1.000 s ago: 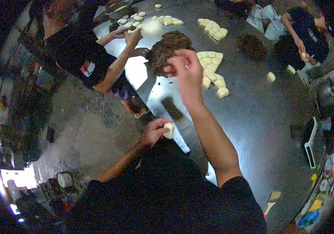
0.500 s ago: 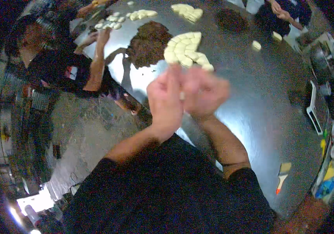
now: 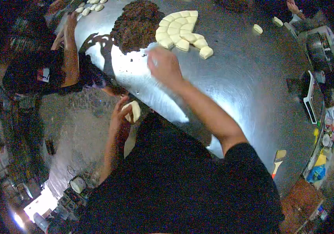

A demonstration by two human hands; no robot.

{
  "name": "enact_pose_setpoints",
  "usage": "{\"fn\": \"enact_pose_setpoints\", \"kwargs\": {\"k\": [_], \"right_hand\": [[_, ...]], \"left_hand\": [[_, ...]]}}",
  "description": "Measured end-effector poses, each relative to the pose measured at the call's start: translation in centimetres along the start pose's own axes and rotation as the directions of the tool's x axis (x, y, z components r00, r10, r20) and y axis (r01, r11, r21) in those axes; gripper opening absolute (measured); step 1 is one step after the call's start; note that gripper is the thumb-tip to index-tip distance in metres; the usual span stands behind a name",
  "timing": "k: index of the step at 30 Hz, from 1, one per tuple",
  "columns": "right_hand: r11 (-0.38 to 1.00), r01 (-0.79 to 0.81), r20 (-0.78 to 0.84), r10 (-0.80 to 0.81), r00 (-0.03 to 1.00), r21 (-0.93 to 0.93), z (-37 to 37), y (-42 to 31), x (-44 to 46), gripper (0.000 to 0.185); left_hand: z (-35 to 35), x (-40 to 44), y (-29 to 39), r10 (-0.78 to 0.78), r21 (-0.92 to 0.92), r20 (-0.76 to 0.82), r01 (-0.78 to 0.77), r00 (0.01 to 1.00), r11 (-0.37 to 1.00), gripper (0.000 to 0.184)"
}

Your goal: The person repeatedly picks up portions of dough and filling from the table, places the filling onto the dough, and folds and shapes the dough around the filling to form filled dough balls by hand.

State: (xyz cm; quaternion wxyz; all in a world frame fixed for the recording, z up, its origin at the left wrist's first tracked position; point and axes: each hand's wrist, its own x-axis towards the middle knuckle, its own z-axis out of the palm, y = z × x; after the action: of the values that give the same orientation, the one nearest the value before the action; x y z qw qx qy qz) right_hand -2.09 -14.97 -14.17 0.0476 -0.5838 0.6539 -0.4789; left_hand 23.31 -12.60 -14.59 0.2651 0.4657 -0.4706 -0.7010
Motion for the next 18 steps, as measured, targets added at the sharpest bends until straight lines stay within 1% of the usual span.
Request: {"fn": "enact_pose_setpoints", "kwargs": {"k": [1,2,3,4,5,7,8,9,10,11,12,13,14,15,16,17,18], "right_hand": [[0.991,0.043,-0.034,-0.048,0.998,-0.126,2.6,3.6,2.5,0.023],[0.965,0.084,-0.058,-0.101,0.993,-0.249,5.2,7.0,4.6,0.025],[0.927,0.099,0.033,-0.093,0.995,-0.361,6.8,9.5,6.5,0.024],[0.878,0.126,0.122,-0.078,0.989,-0.463,8.3,11.0,7.7,0.024],[0.881,0.134,0.129,-0.084,0.988,-0.454,9.6,12.1,8.0,0.024],[0.727,0.209,0.211,-0.09,0.973,-0.654,11.3,12.8,8.0,0.019],[0.665,0.204,0.203,-0.079,0.976,-0.719,12.0,13.0,7.6,0.018],[0.667,0.209,0.211,-0.078,0.974,-0.715,12.0,12.7,7.4,0.018],[0.673,0.245,0.286,-0.052,0.957,-0.698,11.5,12.5,7.4,0.018],[0.678,0.28,0.357,-0.028,0.934,-0.68,10.9,12.2,7.4,0.017],[0.676,0.285,0.36,-0.031,0.932,-0.679,10.2,11.5,7.4,0.017],[0.773,0.185,0.425,0.118,0.897,-0.607,9.3,10.5,7.5,0.02],[0.843,0.067,0.5,0.252,0.829,-0.534,8.5,9.3,7.4,0.022],[0.844,0.075,0.506,0.245,0.827,-0.531,7.3,7.7,6.8,0.022],[0.953,-0.086,0.325,0.183,0.928,-0.292,5.8,5.8,5.9,0.026],[0.984,-0.181,0.116,0.179,0.977,0.002,4.4,4.0,4.9,0.032],[0.984,-0.176,0.114,0.175,0.978,0.004,2.9,2.4,3.9,0.032]], "left_hand": [[-0.2,-0.3,1.0,-0.044,-0.079,-0.086,0.037,0.995,0.996,0.044],[0.3,-0.1,1.6,-0.278,-0.379,-0.225,0.179,0.934,0.908,0.045],[-0.8,0.2,0.8,-0.28,-0.383,-0.229,0.179,0.932,0.906,0.045],[-2.7,0.1,-0.7,-0.378,-0.45,-0.165,0.272,0.911,0.851,0.045],[-3.9,0.1,-1.5,-0.468,-0.509,-0.096,0.36,0.879,0.782,0.044],[-4.4,0.3,-1.5,-0.45,-0.543,-0.09,0.335,0.888,0.77,0.043],[-4.8,0.3,-1.6,-0.421,-0.507,-0.067,0.333,0.905,0.795,0.039],[-4.9,0.4,-1.7,-0.392,-0.47,-0.039,0.329,0.919,0.819,0.036],[-4.1,0.6,-0.7,-0.395,-0.474,-0.039,0.331,0.918,0.816,0.036],[-3.0,1.1,0.4,-0.349,-0.494,-0.02,0.294,0.937,0.818,0.035],[-2.2,1.7,1.2,-0.298,-0.515,-0.004,0.253,0.955,0.819,0.035],[-2.1,2.7,1.3,-0.293,-0.519,-0.008,0.247,0.956,0.818,0.035],[-2.0,3.9,1.3,-0.274,-0.364,-0.086,0.226,0.958,0.904,0.035],[-1.9,5.1,1.2,-0.245,-0.196,-0.162,0.213,0.956,0.957,0.035],[-1.3,6.4,1.2,-0.166,-0.191,-0.191,0.129,0.967,0.973,0.034],[-0.6,7.8,1.3,-0.085,-0.182,-0.219,0.044,0.972,0.982,0.032],[0.2,9.1,1.6,-0.048,-0.252,-0.142,0.011,0.989,0.968,0.033]]}}
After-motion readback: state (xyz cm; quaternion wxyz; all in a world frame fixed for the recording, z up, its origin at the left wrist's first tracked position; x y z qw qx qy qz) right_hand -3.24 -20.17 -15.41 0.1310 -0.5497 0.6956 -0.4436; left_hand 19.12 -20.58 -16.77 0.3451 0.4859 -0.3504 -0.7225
